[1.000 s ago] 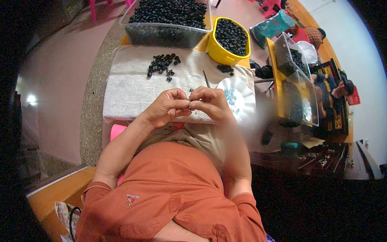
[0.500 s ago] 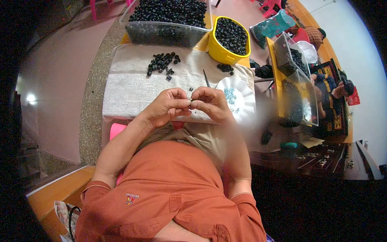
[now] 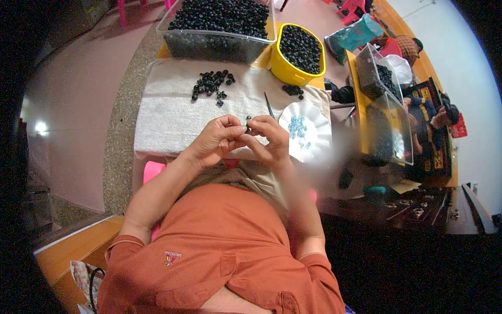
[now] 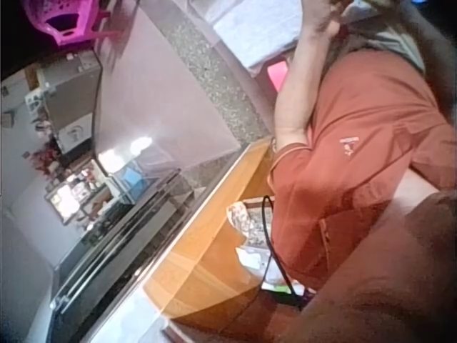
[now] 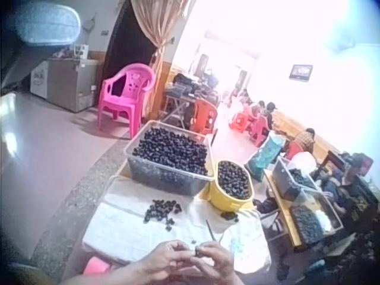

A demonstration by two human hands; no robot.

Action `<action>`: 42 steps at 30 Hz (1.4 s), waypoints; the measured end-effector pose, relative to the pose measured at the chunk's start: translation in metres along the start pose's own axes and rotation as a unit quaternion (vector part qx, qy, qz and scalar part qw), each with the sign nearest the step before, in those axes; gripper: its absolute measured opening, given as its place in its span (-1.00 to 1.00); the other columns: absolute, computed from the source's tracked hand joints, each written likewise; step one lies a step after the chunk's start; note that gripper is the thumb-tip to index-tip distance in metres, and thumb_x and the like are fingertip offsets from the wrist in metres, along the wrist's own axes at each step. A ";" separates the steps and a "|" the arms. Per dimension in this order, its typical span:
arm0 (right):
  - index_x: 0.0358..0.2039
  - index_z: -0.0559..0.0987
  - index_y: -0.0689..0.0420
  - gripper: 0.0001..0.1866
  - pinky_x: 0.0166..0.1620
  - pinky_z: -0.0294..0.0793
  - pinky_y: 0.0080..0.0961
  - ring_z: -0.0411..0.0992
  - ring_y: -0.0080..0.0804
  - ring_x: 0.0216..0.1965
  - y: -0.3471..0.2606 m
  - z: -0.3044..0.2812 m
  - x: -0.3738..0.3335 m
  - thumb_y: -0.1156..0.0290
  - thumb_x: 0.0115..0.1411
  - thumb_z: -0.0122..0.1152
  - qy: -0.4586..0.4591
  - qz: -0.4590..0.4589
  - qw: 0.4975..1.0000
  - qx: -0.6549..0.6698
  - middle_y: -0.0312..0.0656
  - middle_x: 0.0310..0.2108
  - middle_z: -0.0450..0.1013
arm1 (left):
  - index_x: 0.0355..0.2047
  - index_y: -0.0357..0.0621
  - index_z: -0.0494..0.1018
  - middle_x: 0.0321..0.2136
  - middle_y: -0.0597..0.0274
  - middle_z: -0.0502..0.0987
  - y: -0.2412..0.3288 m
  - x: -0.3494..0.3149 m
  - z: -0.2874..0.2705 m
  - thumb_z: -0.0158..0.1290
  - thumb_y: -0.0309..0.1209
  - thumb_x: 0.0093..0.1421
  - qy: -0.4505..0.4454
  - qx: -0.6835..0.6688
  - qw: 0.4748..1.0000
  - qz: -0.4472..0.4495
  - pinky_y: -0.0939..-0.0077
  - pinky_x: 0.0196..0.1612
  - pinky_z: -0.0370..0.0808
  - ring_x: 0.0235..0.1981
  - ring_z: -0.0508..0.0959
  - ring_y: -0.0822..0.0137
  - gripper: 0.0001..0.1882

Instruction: Assembling small black plastic components by hand at a workbench.

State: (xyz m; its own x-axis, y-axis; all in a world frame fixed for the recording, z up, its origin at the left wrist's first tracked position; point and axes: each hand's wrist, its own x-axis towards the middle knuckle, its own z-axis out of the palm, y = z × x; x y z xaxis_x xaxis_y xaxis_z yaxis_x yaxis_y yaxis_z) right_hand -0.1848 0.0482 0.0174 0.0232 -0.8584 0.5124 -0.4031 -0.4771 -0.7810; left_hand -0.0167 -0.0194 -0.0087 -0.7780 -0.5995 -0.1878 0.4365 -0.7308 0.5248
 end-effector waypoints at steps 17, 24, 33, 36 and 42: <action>-0.20 0.54 0.21 -0.58 -0.27 0.54 -0.42 0.53 -0.22 -0.32 -0.004 0.014 0.000 0.65 -0.14 0.40 0.054 -0.081 0.977 -0.192 -0.06 -0.25 0.48 | -0.29 -0.15 0.43 -0.30 0.25 0.54 -0.001 -0.002 0.006 0.16 -0.53 0.17 0.022 0.027 0.998 0.054 0.54 -0.17 0.55 -0.23 0.56 0.42 -0.87; -0.15 0.52 0.19 -0.52 -0.26 0.54 -0.38 0.52 -0.15 -0.30 -0.005 0.021 0.004 0.65 -0.17 0.40 0.085 -0.145 0.951 -0.260 -0.08 -0.28 0.50 | -0.31 -0.17 0.44 -0.35 0.28 0.55 -0.003 -0.002 0.008 0.17 -0.54 0.17 0.050 0.030 0.995 0.074 0.59 -0.19 0.54 -0.29 0.56 0.47 -0.88; -0.15 0.51 0.22 -0.51 -0.31 0.53 -0.45 0.55 -0.24 -0.34 -0.006 0.015 0.006 0.66 -0.17 0.42 0.097 -0.136 0.952 -0.255 -0.07 -0.35 0.53 | -0.19 -0.22 0.44 -0.30 0.21 0.55 -0.004 -0.001 0.008 0.15 -0.52 0.20 0.046 0.073 0.995 0.058 0.50 -0.16 0.58 -0.25 0.56 0.42 -0.82; -0.15 0.51 0.21 -0.51 -0.31 0.53 -0.45 0.56 -0.25 -0.36 -0.006 0.014 0.006 0.65 -0.17 0.42 0.089 -0.136 0.953 -0.255 -0.08 -0.36 0.54 | -0.21 -0.22 0.44 -0.29 0.21 0.55 -0.005 -0.003 0.011 0.13 -0.53 0.21 0.061 0.047 0.995 0.065 0.49 -0.16 0.57 -0.26 0.56 0.42 -0.84; -0.17 0.53 0.21 -0.53 -0.33 0.53 -0.45 0.54 -0.27 -0.39 -0.006 0.014 0.003 0.64 -0.18 0.43 0.091 -0.137 0.960 -0.228 -0.12 -0.37 0.54 | -0.24 -0.22 0.43 -0.29 0.21 0.55 -0.004 -0.007 0.016 0.13 -0.54 0.21 0.052 0.041 0.996 0.065 0.50 -0.14 0.56 -0.25 0.56 0.42 -0.87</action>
State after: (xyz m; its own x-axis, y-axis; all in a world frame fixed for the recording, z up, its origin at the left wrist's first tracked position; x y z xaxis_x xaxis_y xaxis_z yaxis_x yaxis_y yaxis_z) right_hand -0.1695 0.0459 0.0190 0.0429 -0.6458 0.7623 -0.7646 -0.5123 -0.3910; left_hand -0.0203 -0.0068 0.0039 -0.6642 -0.7213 -0.1965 0.4887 -0.6178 0.6160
